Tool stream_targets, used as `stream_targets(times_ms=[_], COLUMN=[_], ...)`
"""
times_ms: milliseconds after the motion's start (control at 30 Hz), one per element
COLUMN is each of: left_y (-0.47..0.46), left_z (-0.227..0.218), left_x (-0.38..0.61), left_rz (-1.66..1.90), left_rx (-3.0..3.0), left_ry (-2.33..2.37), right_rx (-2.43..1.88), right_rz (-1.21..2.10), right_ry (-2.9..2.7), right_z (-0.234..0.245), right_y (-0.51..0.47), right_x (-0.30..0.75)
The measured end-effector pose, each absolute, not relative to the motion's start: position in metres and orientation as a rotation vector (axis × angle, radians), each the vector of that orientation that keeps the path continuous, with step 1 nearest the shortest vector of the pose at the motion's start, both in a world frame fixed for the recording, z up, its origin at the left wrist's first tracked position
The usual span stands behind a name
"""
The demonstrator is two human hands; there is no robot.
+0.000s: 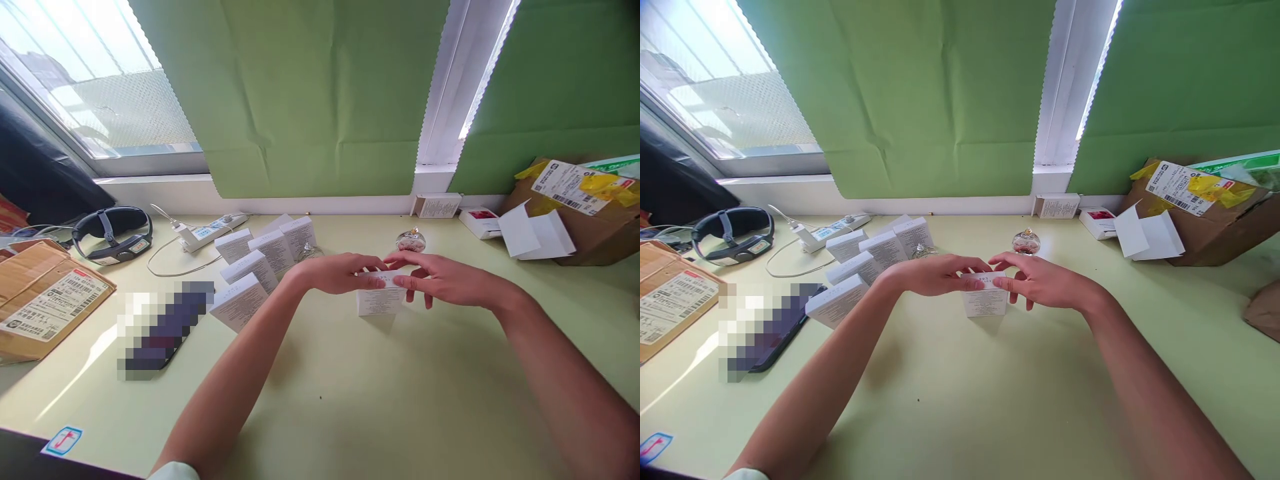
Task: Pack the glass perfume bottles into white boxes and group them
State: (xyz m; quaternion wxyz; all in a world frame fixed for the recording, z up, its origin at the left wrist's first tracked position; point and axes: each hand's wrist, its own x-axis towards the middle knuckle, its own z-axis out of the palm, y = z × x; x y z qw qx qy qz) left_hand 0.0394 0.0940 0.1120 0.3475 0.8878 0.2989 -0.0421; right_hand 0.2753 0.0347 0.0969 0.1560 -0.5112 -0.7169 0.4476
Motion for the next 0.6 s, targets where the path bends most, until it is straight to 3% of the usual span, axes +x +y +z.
stream_targets(times_ms=[333,500,600], left_y=[0.099,0.092,0.082], left_z=[0.107,0.109,0.11], left_x=[0.039,0.042,0.046], left_rz=[-0.117,-0.032,-0.01], left_rx=[2.22,2.292,2.459], left_ry=[0.8,0.785,0.814], right_rx=[-1.531,-1.513,-1.646], right_rz=[1.333,1.229,1.001], right_ry=[-1.988,-1.922,-1.736], right_z=[0.092,0.101,0.108], right_y=[0.037,0.037,0.036], right_x=[0.274,0.294,0.328])
